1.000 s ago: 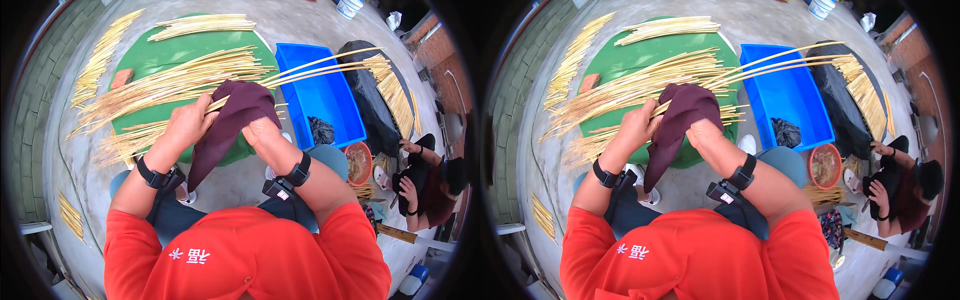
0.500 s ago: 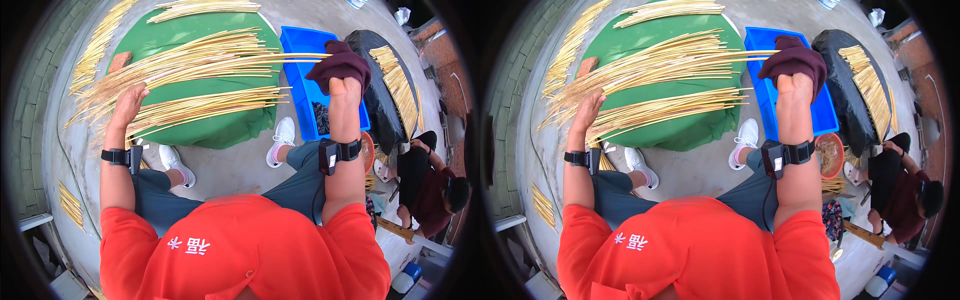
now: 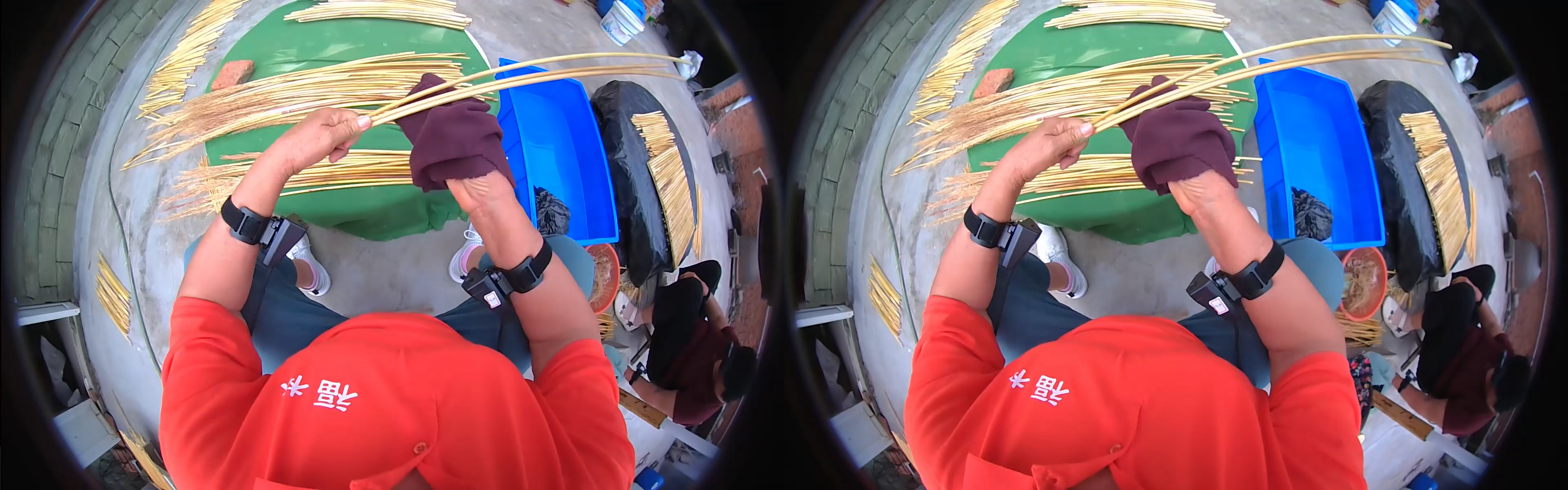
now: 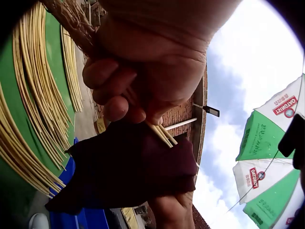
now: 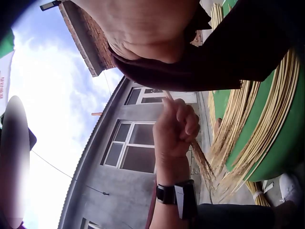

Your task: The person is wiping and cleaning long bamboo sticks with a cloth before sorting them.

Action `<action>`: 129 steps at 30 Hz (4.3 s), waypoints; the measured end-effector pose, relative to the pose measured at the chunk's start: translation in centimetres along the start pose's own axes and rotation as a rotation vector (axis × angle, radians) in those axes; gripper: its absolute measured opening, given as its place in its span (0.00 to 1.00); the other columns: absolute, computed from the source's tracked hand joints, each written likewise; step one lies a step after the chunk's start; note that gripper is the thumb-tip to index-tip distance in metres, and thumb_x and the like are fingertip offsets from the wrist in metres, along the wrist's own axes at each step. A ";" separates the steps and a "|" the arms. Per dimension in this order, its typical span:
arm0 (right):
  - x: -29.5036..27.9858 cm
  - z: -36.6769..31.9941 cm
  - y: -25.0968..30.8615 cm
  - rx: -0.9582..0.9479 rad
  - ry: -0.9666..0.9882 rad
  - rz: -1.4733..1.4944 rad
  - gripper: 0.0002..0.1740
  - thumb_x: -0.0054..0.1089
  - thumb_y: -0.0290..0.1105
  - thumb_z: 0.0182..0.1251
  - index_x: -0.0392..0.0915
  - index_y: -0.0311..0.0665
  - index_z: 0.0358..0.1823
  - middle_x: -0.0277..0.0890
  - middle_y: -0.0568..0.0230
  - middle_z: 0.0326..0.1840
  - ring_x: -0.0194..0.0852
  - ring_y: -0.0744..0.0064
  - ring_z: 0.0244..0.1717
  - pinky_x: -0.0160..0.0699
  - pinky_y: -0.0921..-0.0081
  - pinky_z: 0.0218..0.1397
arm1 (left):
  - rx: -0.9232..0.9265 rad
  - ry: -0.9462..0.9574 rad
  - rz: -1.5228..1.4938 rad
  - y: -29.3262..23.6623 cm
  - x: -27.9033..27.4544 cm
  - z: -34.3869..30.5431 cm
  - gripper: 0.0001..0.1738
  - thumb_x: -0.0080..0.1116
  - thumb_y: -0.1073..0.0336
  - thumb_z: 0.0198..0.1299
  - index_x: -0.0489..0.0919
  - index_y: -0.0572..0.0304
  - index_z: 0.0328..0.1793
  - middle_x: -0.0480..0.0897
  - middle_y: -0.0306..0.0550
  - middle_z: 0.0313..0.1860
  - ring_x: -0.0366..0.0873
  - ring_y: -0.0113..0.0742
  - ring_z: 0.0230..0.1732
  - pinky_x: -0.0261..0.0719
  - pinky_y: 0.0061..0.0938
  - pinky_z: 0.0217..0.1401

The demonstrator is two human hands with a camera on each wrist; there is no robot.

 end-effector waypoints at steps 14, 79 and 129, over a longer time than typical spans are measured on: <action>-5.1 2.5 3.0 -0.160 -0.028 -0.058 0.11 0.54 0.29 0.58 0.72 0.28 0.38 0.74 0.52 0.40 0.71 0.61 0.45 0.71 0.70 0.53 | -0.131 0.018 0.193 2.7 -1.8 -1.5 0.30 0.44 0.43 0.60 0.62 0.57 0.15 0.59 0.35 0.08 0.56 0.25 0.13 0.55 0.24 0.18; -1.9 -7.5 -6.2 -1.357 1.252 -2.256 0.02 0.40 0.30 0.55 0.59 0.44 0.28 0.59 0.65 0.23 0.60 0.71 0.20 0.68 0.72 0.18 | -0.280 -0.287 0.985 15.7 -5.4 -2.1 0.27 0.65 0.60 0.43 0.69 0.57 0.50 0.72 0.51 0.45 0.68 0.52 0.50 0.68 0.39 0.53; -2.3 -7.7 -8.6 -0.696 1.466 -1.980 0.05 0.43 0.28 0.53 0.67 0.36 0.27 0.67 0.56 0.25 0.68 0.66 0.24 0.70 0.71 0.22 | -0.022 -0.502 1.018 19.4 2.3 -0.7 0.23 0.45 0.60 0.60 0.64 0.57 0.61 0.66 0.55 0.59 0.62 0.50 0.60 0.58 0.39 0.62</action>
Point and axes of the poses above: each hand's wrist, its own z-axis towards the middle knuckle, its own x-axis out of the palm, y = z × x, the point moved 3 cm from there along z, towards the middle knuckle
